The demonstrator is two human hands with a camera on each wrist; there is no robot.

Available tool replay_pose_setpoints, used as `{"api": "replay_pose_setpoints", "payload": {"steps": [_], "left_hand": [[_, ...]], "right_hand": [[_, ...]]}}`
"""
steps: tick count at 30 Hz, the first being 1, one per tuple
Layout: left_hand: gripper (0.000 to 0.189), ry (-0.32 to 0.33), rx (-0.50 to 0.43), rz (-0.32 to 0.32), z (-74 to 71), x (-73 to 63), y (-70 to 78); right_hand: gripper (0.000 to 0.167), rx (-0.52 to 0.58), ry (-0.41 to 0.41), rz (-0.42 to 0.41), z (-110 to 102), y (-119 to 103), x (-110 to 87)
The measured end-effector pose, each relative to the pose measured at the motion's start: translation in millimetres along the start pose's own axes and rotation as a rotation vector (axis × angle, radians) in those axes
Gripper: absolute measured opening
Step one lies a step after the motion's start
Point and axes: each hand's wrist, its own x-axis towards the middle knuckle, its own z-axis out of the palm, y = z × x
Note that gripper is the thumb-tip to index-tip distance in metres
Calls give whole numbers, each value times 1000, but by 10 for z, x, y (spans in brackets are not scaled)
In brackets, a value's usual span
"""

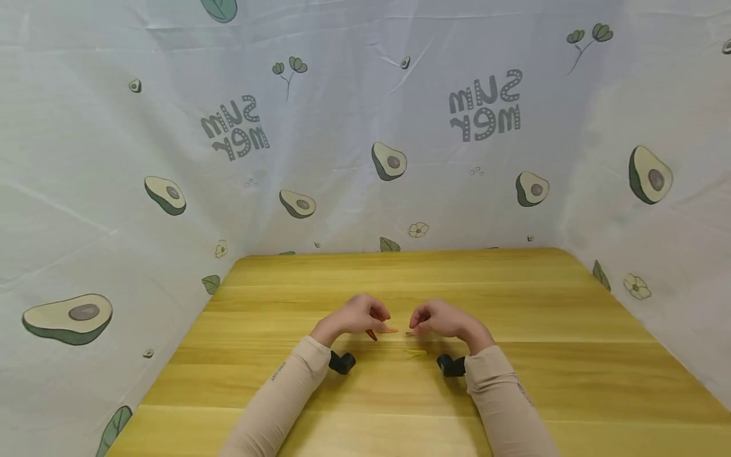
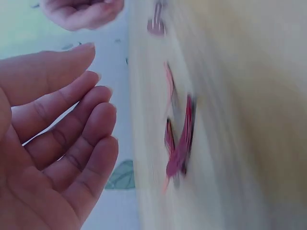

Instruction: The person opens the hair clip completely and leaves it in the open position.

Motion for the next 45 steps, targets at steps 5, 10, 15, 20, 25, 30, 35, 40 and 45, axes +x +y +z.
{"api": "replay_pose_setpoints", "payload": {"steps": [5,10,15,20,25,30,35,40,45], "left_hand": [[17,41,125,-20,-50,82,-56],[11,31,207,-38,-27,146,-101],[8,33,257,-41,-13,184,-94],[4,31,266,-26,-8,178,-99],[6,30,257,-31,4,152,-114],[12,33,254,-33,23,157,-141],[9,26,230,-41,54,165,-158],[8,19,235,-45,66,171,-159],[11,19,246,-46,61,178,-138]], "right_hand": [[17,-19,20,29,-6,-62,145],[16,-57,28,57,27,-99,306],[11,-105,34,68,82,-122,431],[8,-145,13,81,174,-64,513],[8,-186,0,64,225,-19,541],[6,-185,12,89,254,-26,551],[9,-168,27,119,277,-5,552],[11,-180,43,128,280,-6,571],[11,-176,63,154,279,1,590]]}}
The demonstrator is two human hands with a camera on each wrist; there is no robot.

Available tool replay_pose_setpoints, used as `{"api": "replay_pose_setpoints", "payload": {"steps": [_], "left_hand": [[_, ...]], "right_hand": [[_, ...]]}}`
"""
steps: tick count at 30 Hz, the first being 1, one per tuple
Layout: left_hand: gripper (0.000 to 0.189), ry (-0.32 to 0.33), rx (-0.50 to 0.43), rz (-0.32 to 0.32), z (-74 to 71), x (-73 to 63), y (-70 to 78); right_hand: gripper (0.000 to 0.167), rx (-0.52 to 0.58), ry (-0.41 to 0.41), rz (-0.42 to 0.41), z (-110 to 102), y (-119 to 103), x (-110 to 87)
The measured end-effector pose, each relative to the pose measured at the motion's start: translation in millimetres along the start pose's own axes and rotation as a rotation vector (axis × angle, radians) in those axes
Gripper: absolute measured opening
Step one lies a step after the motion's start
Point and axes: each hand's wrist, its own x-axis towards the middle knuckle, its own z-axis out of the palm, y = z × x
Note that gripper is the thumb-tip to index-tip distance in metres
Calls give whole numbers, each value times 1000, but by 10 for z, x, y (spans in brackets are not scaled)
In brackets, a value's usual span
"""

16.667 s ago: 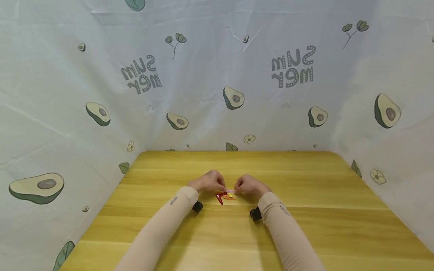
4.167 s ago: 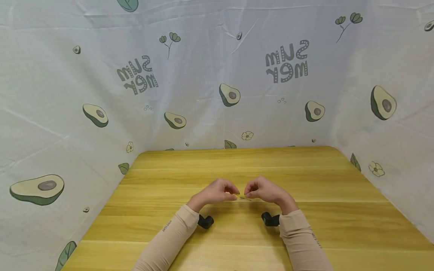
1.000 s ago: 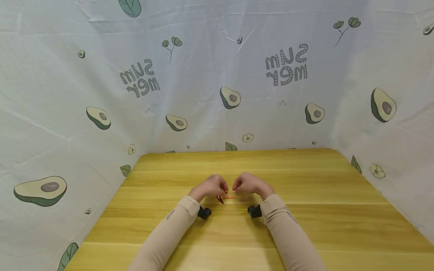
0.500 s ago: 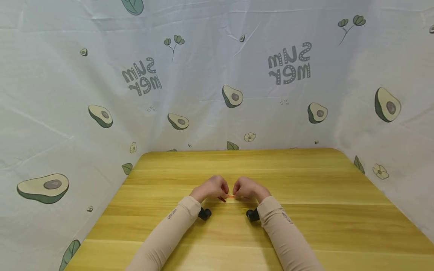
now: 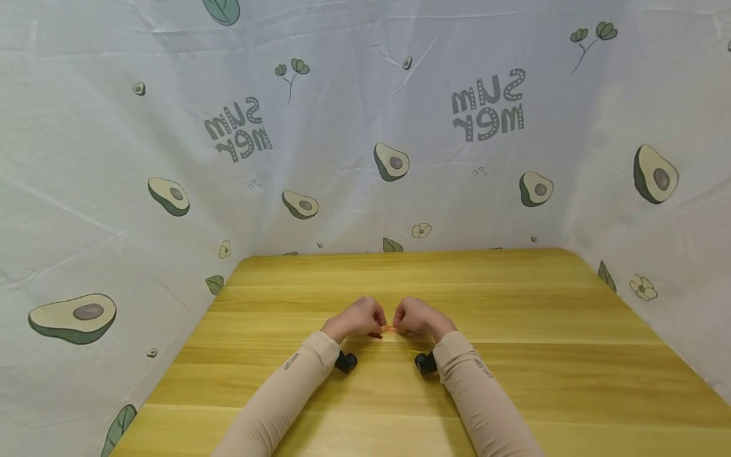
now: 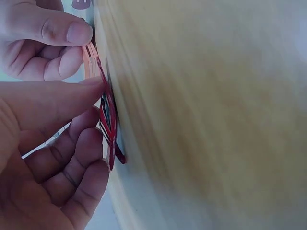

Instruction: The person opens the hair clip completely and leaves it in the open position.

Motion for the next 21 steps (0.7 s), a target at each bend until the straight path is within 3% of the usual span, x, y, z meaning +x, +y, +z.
{"api": "replay_pose_setpoints", "payload": {"steps": [13,21], "left_hand": [[10,10,6,28,-19,-14,0],[9,51,-116,20,-61,-20,-26]], "right_hand": [[6,47,-10,-60,-26,16,-50],[7,91,28,-88,-61,-25,-142]]}}
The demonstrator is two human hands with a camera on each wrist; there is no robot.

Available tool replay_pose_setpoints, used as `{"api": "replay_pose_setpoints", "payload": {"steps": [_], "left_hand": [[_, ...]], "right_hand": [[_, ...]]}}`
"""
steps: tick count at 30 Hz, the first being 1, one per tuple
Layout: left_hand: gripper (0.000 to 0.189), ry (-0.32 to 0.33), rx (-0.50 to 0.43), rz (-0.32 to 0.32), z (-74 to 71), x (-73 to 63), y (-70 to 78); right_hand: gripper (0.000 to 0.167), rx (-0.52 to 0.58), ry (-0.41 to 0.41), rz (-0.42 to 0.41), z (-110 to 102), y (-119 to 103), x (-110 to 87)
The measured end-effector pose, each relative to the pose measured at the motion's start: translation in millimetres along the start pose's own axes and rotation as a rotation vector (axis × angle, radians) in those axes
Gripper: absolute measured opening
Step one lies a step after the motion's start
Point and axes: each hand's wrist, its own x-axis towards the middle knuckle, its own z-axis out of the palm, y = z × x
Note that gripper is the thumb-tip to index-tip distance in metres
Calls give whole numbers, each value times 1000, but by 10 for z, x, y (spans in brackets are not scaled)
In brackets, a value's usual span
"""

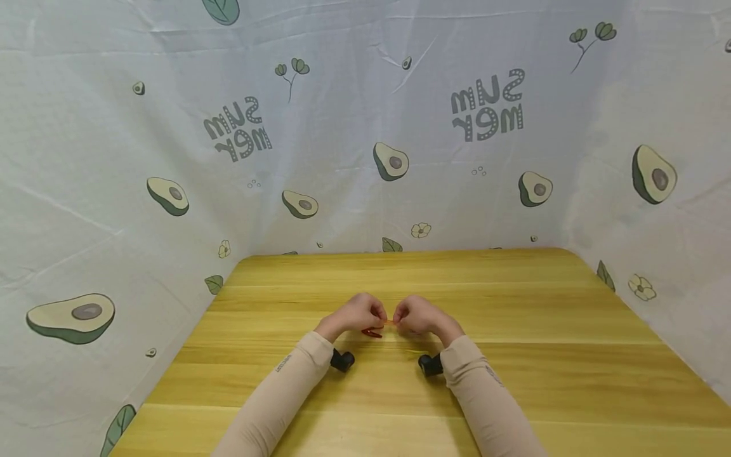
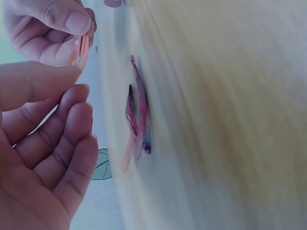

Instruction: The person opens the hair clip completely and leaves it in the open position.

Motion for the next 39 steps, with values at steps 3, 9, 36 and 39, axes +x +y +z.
{"api": "replay_pose_setpoints", "payload": {"steps": [3,9,36,39], "left_hand": [[8,5,-38,7,0,-12,-11],[6,-8,-213,8,7,-68,18],[9,-147,-388,79,12,-145,19],[11,-168,-406,96,8,-147,3]], "right_hand": [[9,-6,18,-22,-11,-21,-36],[8,2,30,-27,-41,-64,-89],[15,186,-101,-205,-127,64,-355],[16,191,-114,-213,-135,70,-359]]}}
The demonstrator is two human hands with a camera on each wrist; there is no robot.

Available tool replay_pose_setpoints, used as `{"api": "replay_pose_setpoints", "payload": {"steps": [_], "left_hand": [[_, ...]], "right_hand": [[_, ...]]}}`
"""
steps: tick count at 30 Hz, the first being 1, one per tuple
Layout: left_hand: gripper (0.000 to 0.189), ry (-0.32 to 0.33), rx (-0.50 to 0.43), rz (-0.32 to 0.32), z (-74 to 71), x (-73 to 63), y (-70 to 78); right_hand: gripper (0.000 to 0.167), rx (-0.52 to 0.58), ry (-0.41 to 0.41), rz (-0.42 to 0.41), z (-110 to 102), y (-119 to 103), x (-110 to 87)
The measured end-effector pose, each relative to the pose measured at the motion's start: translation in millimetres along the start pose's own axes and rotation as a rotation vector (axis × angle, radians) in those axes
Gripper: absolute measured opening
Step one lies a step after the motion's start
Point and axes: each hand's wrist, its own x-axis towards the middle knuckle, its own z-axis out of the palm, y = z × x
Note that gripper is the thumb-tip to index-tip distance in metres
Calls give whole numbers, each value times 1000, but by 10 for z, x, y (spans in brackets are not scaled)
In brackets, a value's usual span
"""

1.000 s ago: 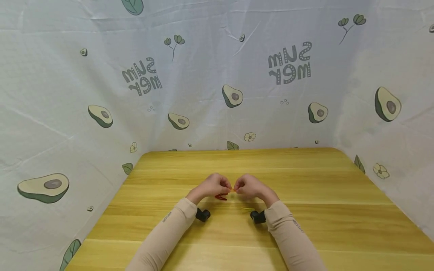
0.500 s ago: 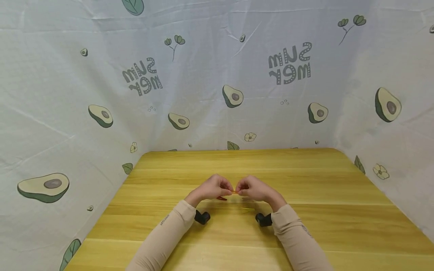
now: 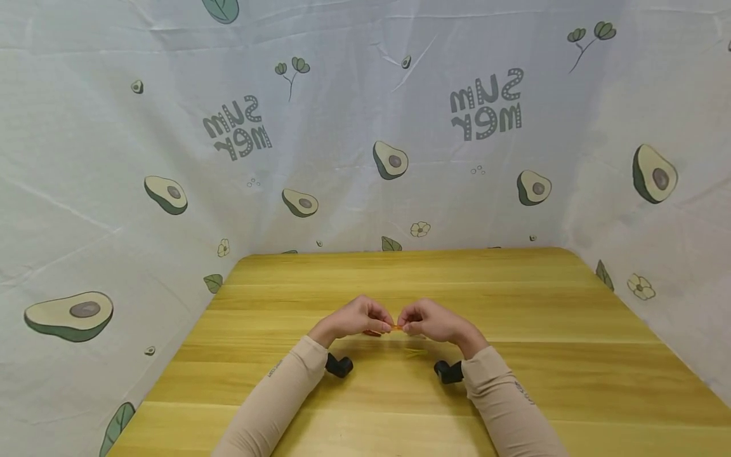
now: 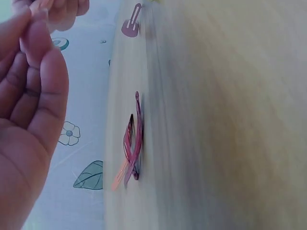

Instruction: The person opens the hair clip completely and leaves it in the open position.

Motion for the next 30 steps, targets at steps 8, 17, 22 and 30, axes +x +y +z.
{"api": "replay_pose_setpoints", "payload": {"steps": [8,17,22,30], "left_hand": [[11,9,10,5,26,-9,43],[8,52,146,57,128,21,73],[8,49,208,74,172,16,113],[8,33,278,99,229,9,172]], "right_hand": [[17,-44,-14,-5,-53,-56,-26],[11,-70,-2,25,-66,-91,-100],[10,-71,2,26,-56,-67,-147],[11,-59,2,29,-47,-58,-231]]}}
